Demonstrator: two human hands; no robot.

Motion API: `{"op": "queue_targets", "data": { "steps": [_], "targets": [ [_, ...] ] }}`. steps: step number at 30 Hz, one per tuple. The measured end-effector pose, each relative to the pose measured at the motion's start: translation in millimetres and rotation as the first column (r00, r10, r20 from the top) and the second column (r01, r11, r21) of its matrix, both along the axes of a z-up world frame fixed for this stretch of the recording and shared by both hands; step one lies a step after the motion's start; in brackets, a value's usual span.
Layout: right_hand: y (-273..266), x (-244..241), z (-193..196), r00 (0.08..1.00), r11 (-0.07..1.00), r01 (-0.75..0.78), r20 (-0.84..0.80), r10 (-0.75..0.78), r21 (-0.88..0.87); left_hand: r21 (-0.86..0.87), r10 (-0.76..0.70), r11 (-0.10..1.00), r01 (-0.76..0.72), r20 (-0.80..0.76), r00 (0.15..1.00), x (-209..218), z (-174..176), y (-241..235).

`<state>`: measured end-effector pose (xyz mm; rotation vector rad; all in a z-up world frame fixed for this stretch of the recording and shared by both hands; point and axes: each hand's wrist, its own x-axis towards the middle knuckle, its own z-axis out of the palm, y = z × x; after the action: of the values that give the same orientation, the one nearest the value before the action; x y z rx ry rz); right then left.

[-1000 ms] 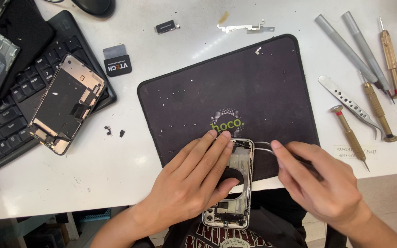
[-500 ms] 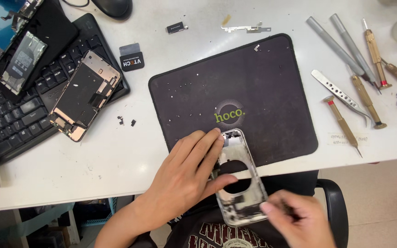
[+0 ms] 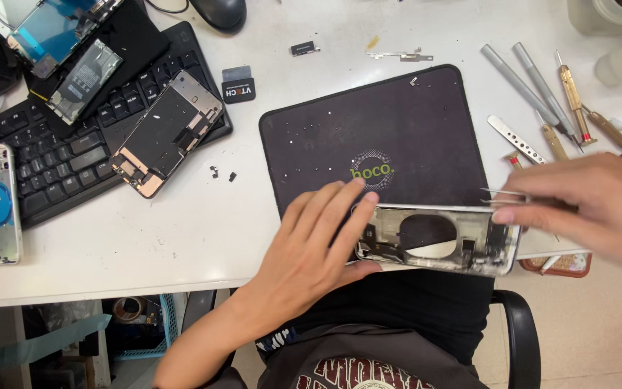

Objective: The person disassembles a smartphone using tweezers and a screwdriver, removes internal components, and places them on the work surface. The person then reassembles the phone by inserting components back into the chassis and securing them with screws.

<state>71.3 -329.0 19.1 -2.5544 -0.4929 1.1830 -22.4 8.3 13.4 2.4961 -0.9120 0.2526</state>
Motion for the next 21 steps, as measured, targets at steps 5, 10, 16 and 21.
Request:
{"op": "queue_targets", "data": {
  "steps": [5, 10, 16, 21],
  "targets": [
    [39.3, 52.7, 20.2, 0.987, 0.963, -0.147, 0.023, 0.156, -0.227, -0.042, 0.022, 0.999, -0.025, -0.064, 0.998, -3.1, -10.7, -18.9],
    [81.1, 57.0, 34.0, 0.987, 0.983, 0.07, 0.155, -0.044, -0.167, -0.003, 0.222, 0.975, -0.223, 0.095, 0.97, -24.9, -16.0, -47.0],
    [91.3, 52.5, 9.9, 0.874, 0.945, -0.126, 0.485, -0.039, 0.303, 0.045, 0.405, 0.907, -0.419, 0.181, 0.896, -47.3, -24.6, -79.7],
    [89.4, 45.6, -1.5, 0.795, 0.88, -0.215, 0.6, -0.095, 0.424, 0.029, 0.423, 0.904, -0.427, 0.091, 0.902, -52.2, -24.8, -83.5]
  ]
}}
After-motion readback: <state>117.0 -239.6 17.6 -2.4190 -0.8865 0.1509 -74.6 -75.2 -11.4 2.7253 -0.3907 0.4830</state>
